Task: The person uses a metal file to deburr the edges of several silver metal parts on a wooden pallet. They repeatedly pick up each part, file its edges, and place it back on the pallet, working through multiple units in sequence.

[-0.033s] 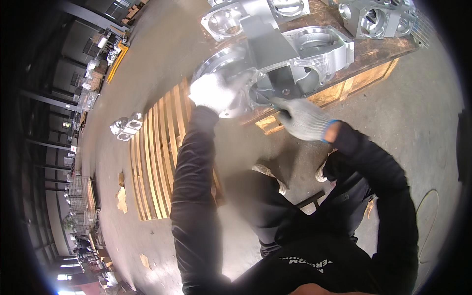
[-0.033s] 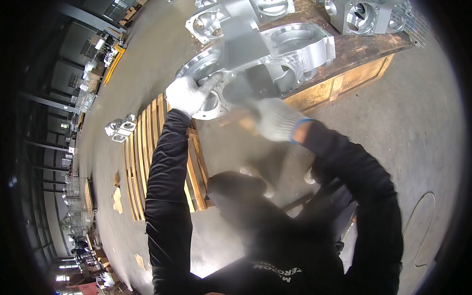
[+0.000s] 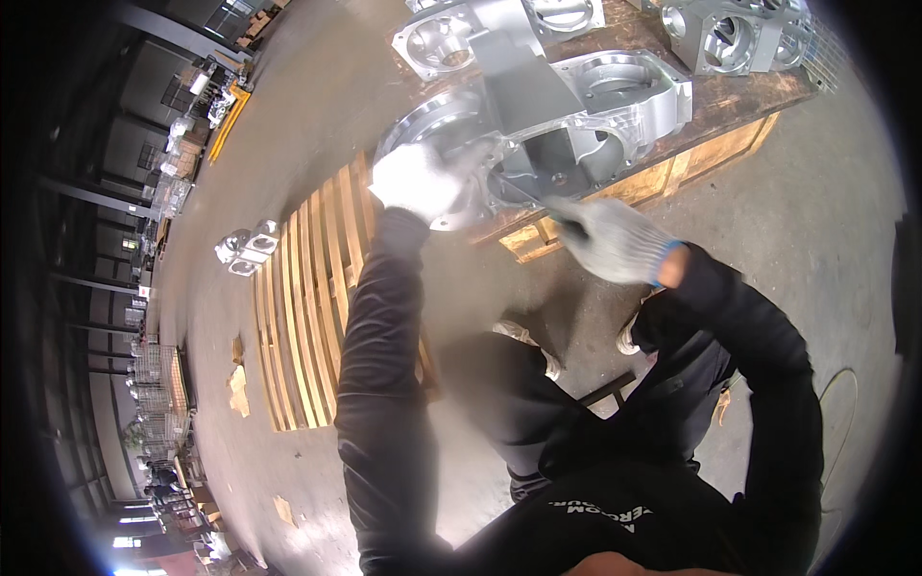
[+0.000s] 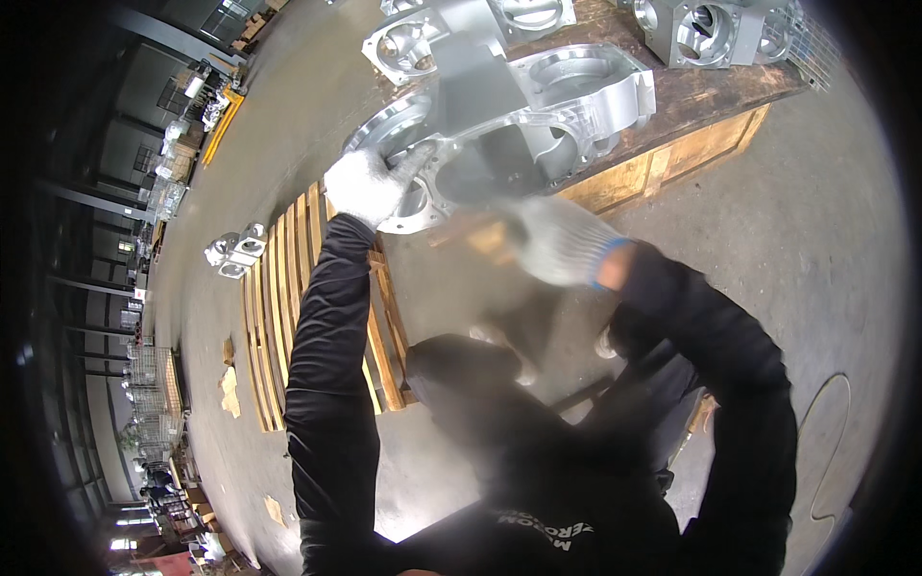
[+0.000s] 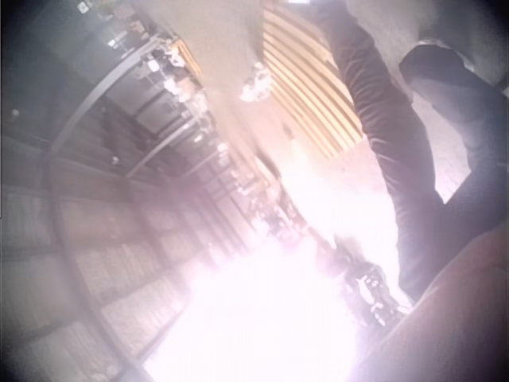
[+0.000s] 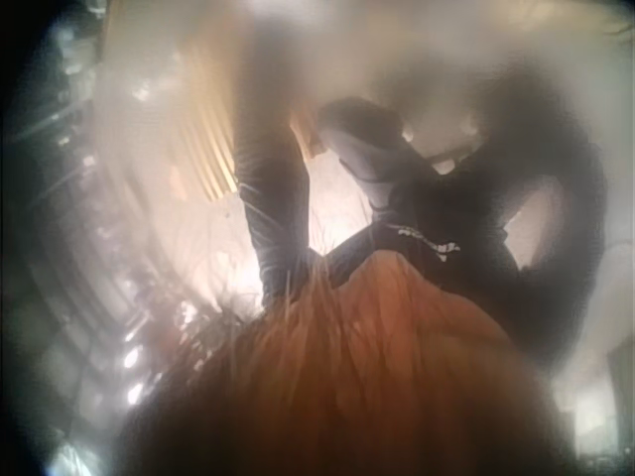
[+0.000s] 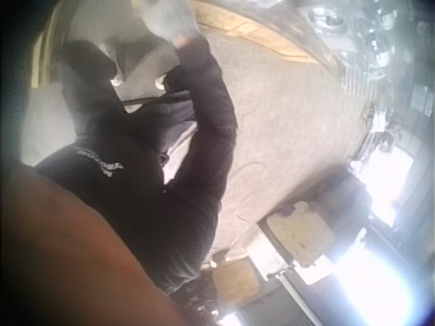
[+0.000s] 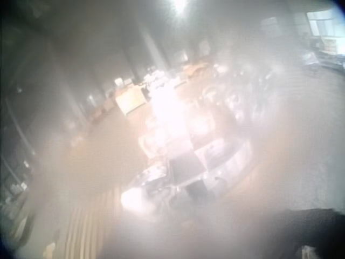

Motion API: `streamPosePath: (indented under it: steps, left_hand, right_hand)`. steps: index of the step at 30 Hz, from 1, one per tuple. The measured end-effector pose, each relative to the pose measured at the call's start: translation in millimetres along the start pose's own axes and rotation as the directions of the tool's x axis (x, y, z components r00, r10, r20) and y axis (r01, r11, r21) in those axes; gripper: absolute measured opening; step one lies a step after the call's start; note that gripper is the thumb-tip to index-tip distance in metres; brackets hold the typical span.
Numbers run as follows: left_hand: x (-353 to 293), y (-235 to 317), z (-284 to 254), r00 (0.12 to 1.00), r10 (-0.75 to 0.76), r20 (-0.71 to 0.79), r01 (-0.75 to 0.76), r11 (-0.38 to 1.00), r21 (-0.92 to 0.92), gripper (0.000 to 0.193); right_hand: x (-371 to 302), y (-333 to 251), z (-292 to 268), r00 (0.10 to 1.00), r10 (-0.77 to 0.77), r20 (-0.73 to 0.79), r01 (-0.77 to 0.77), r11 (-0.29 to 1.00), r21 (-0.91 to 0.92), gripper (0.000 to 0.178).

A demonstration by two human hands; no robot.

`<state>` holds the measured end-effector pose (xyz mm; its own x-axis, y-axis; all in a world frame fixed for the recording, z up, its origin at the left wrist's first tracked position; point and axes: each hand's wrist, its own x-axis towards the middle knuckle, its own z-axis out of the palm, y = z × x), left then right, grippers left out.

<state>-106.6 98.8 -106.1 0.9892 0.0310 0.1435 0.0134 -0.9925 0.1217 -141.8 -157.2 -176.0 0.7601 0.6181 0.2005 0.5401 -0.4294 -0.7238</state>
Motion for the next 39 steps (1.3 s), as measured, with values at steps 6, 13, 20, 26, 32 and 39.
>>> streamPosePath:
  steps: [6,13,20,26,32,39]
  left_hand:
    - [0,6,-11,0.996,-0.02,0.084,0.02,1.0,0.01,0.077]
    - [-4,1,-6,0.995,0.1,0.007,-0.1,0.994,0.045,0.067]
    - [-1,-2,13,0.958,0.13,-0.257,-0.161,0.982,-0.103,0.068]
    - [-6,2,0,0.993,0.108,-0.045,-0.109,0.994,-0.003,0.066]
    - [-3,3,4,0.993,0.062,-0.104,-0.079,0.983,-0.164,0.082]
    - [-3,-2,19,0.971,0.111,-0.214,-0.166,0.951,-0.261,0.07]
  right_hand:
    - [0,-14,-4,0.998,-0.054,-0.039,0.048,0.988,-0.148,0.037]
    - [-5,0,24,0.992,-0.039,-0.118,0.01,0.971,-0.237,0.039]
    - [-22,17,26,0.985,-0.033,-0.167,0.002,0.983,-0.182,0.039]
    - [-19,35,5,0.987,-0.121,-0.102,0.106,0.984,-0.14,0.039]
    - [11,24,16,0.99,-0.102,-0.094,0.082,0.976,-0.203,0.044]
    - [-27,-4,22,0.984,-0.012,-0.179,-0.022,0.982,-0.19,0.055]
